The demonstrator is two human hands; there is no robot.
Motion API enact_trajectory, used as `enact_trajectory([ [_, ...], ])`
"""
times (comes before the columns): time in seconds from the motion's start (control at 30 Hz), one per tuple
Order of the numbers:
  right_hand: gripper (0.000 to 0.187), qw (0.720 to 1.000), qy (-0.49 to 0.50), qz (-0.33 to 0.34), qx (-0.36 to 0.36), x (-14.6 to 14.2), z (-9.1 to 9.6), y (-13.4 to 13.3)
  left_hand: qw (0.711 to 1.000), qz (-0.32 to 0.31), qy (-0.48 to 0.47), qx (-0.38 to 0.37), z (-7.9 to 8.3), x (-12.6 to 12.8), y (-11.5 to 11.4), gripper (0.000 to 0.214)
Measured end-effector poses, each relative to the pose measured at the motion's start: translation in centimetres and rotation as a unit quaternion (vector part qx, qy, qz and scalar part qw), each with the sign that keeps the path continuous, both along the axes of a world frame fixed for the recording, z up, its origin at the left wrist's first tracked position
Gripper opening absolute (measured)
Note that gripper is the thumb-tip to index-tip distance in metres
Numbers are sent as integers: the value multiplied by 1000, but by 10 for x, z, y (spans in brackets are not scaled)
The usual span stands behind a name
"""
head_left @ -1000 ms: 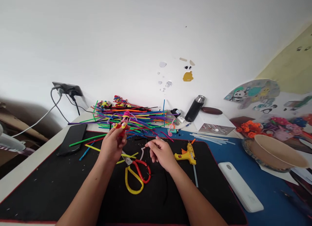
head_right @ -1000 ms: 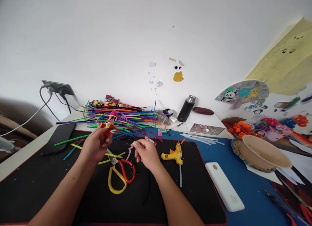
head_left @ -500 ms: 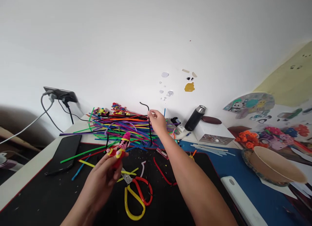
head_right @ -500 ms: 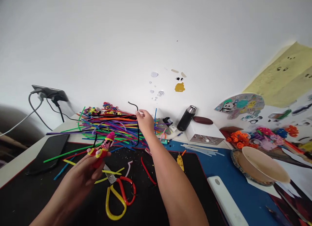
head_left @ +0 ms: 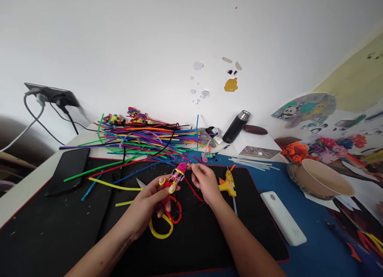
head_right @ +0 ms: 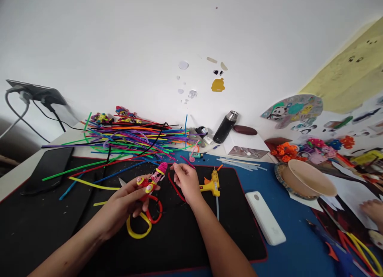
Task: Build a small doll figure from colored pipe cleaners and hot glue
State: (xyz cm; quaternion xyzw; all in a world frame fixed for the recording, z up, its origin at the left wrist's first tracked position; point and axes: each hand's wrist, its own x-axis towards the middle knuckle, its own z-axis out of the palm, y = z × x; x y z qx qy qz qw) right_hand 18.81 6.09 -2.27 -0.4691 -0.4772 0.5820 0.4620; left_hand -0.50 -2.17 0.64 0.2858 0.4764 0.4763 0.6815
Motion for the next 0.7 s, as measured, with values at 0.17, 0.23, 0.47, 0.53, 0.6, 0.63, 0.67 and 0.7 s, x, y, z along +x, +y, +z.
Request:
enact_trajectory([
  [0.17, 51, 997, 72, -3, 17, 1, 4, -9, 1000, -13, 26, 11, 3, 14, 1, 63],
  [0.23, 54, 997, 74, 23, 26, 5, 4, -10, 999, -16, 37, 19, 2, 19, 1, 64],
  [0.47, 61, 993, 109, 46, 11, 17, 4, -12, 993, -87, 76, 35, -2, 38, -6, 65],
  [0.53, 58, 993, 110, 46, 7, 19, 5, -12, 991, -91, 93, 36, 1, 43, -7, 67],
  [0.6, 56, 993, 110, 43, 2, 21, 7, -11, 991, -91, 96, 35, 6, 47, -8, 68],
  [0.63, 56, 993, 113, 39, 1, 22, 8, -11, 992, -87, 87, 37, 9, 49, -9, 67],
  [0.67, 56, 992, 118, 34, 0, 23, 9, -11, 993, -83, 70, 38, 11, 50, -10, 66],
  [0.7, 56, 992, 123, 28, 1, 24, 10, -11, 995, -79, 50, 40, 13, 51, -12, 65],
])
